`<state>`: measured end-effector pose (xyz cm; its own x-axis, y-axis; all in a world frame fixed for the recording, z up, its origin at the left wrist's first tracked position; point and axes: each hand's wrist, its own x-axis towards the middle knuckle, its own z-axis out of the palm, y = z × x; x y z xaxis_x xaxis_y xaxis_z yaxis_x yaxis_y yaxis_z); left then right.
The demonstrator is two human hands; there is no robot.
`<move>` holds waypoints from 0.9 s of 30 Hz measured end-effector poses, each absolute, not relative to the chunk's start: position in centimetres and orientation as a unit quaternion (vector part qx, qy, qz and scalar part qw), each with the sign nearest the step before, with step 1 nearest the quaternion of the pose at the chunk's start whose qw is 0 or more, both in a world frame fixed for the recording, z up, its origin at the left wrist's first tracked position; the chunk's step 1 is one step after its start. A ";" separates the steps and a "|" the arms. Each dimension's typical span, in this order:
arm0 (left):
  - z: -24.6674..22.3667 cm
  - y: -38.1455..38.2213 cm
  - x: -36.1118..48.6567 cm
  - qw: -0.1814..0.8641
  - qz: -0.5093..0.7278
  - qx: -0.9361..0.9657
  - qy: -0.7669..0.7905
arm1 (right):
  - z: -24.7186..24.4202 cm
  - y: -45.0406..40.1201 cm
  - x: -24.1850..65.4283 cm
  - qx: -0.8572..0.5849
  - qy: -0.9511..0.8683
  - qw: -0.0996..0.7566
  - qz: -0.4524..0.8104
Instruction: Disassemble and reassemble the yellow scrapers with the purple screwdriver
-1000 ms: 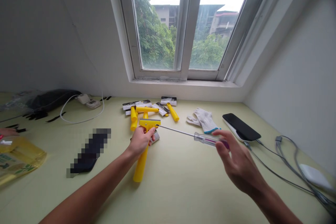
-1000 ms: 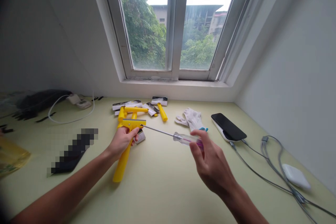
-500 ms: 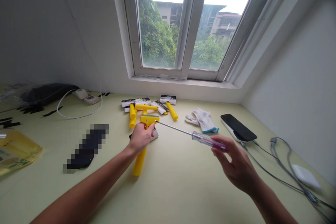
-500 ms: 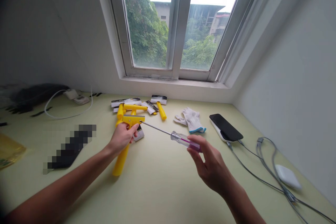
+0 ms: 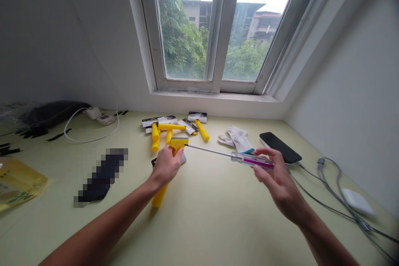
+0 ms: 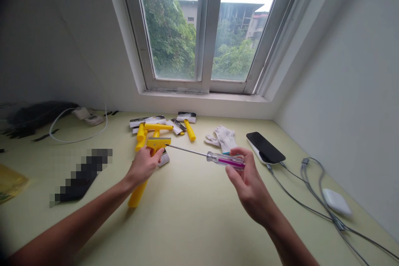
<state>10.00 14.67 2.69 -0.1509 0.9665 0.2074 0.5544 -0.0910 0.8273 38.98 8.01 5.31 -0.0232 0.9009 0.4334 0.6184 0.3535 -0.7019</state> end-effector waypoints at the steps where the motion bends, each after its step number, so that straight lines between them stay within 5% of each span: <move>1: 2.7 14.7 10.0 0.246 0.426 0.602 0.629 | 5.1 8.0 38.9 -0.513 -0.709 0.459 0.151; 5: 2.7 14.5 10.2 0.252 0.427 0.596 0.631 | 4.5 8.0 38.7 -0.509 -0.694 0.509 0.033; 9: 2.6 14.4 10.2 0.249 0.414 0.603 0.634 | 4.8 8.4 38.8 -0.612 -0.636 0.459 0.104; 12: 2.6 14.5 10.2 0.252 0.415 0.599 0.637 | 4.9 8.4 38.8 -0.530 -0.686 0.474 0.152; 17: 2.6 14.5 10.3 0.252 0.415 0.606 0.630 | 4.6 8.0 38.7 -0.520 -0.692 0.502 -0.004; 23: 2.4 14.8 10.1 0.287 0.430 0.580 0.629 | 4.9 7.8 38.4 -0.428 -0.763 0.483 0.046; 27: 2.5 14.7 10.2 0.315 0.445 0.577 0.608 | 4.9 7.7 38.2 -0.456 -0.730 0.505 -0.067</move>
